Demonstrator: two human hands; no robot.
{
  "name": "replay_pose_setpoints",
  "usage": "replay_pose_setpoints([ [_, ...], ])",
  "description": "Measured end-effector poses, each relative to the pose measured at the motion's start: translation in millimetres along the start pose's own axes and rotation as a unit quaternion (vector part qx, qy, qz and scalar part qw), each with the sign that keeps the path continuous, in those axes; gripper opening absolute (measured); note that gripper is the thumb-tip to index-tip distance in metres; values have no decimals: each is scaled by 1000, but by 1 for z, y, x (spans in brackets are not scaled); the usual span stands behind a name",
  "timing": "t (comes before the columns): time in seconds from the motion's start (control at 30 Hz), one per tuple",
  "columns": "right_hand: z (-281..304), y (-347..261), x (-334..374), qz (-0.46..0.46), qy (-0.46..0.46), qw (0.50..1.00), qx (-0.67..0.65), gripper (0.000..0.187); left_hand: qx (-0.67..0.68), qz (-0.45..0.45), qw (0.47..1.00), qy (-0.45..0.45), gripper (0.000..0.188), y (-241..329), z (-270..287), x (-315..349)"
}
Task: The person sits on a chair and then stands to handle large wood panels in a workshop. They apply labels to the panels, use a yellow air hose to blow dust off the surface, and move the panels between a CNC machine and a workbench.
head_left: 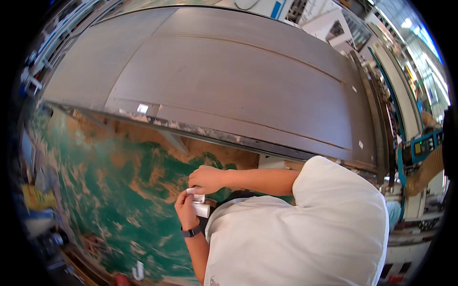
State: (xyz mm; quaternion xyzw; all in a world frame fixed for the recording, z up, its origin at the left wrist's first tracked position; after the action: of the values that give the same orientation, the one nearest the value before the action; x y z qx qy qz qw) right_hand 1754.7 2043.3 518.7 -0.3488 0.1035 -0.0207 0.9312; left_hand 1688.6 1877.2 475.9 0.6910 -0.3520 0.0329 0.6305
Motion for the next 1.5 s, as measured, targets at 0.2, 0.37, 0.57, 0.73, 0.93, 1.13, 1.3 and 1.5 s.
replay_pose_setpoints([
  [0.2,94,96,-49,-281,209,930,-113,18,-133,3,979,-155,29,95,-78,-108],
  [0.37,218,151,-49,-148,575,740,317,15,-96,-32,989,-109,27,128,-150,-200],
  [0.57,265,242,-82,-76,595,735,316,16,-69,-78,994,-38,28,154,-236,-271],
  [0.73,260,290,-106,-238,606,752,106,13,-212,-124,968,-57,29,171,-283,-294],
  [0.93,311,443,-106,-432,522,632,-376,22,-304,-112,945,-42,27,117,-279,-330],
  [1.13,482,647,-43,-334,704,466,-418,23,-353,-83,932,1,26,75,-292,-341],
  [1.3,537,715,83,-255,817,463,-228,30,-391,-98,914,55,24,67,-291,-332],
  [1.5,557,691,117,-631,180,694,295,55,-365,-119,921,71,24,63,-293,-336],
])
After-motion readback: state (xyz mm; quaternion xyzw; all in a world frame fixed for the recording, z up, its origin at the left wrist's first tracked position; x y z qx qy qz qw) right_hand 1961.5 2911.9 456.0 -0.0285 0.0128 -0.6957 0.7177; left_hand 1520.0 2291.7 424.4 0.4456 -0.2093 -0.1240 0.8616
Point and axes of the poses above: each hand's wrist, its own x-axis away from the middle knuckle, its own z-axis out of the back of the hand, y = z × x, the point moved 2 cm from there along -x, towards the middle knuckle, and after that the axes turned 13 degrees about y, right-handed, at the moved point
